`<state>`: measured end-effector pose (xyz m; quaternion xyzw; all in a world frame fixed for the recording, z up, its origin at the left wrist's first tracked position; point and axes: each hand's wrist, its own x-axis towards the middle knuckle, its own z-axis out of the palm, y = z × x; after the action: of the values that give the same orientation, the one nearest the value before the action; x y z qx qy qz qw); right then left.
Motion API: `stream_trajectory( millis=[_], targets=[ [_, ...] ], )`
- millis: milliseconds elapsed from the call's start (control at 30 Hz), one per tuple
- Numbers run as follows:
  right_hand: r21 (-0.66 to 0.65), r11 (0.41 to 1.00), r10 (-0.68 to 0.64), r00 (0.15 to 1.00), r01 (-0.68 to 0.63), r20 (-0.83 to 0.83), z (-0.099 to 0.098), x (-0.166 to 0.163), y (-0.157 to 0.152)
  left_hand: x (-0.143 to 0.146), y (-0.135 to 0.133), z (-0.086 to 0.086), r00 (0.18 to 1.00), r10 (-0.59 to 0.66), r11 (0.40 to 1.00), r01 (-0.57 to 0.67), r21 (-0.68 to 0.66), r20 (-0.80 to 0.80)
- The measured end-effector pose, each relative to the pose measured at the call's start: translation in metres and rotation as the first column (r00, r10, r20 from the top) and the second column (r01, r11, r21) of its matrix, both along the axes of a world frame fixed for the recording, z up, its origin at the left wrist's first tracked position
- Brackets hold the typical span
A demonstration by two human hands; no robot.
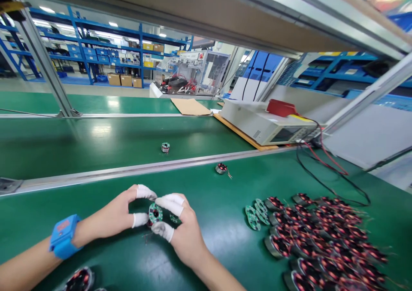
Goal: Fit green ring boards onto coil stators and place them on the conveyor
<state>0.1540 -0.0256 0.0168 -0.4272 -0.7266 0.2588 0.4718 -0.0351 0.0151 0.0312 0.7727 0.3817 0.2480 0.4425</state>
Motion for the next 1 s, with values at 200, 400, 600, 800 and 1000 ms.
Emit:
stream_trajectory(
  millis=[200, 400, 600, 800, 1000],
  targets=[
    [-0.026, 1.0, -0.001, 0.997, -0.001, -0.071, 0.006, 0.0, -0.002, 0.013, -0.005, 0.005, 0.99, -0.03, 0.994, 0.044, -0.1, 0.141],
    [-0.012, 1.0, 0.022, 0.996, -0.023, -0.086, 0.011, 0.003, -0.003, 0.02, -0.008, 0.006, 0.975, 0.017, 0.991, 0.013, -0.131, 0.223],
    [-0.007, 0.999, 0.053, 0.996, -0.053, -0.068, 0.017, 0.009, -0.002, 0.022, -0.008, 0.012, 0.982, 0.008, 0.998, 0.003, -0.06, 0.188],
    [0.005, 0.995, 0.104, 0.994, -0.103, -0.025, 0.022, 0.016, -0.002, 0.026, -0.008, 0.014, 0.981, -0.009, 0.998, 0.02, -0.055, 0.193],
    [-0.041, 0.994, 0.101, 0.994, -0.103, -0.044, 0.025, 0.02, -0.002, 0.031, -0.009, 0.014, 0.979, -0.007, 0.999, 0.018, -0.052, 0.204]
  ],
)
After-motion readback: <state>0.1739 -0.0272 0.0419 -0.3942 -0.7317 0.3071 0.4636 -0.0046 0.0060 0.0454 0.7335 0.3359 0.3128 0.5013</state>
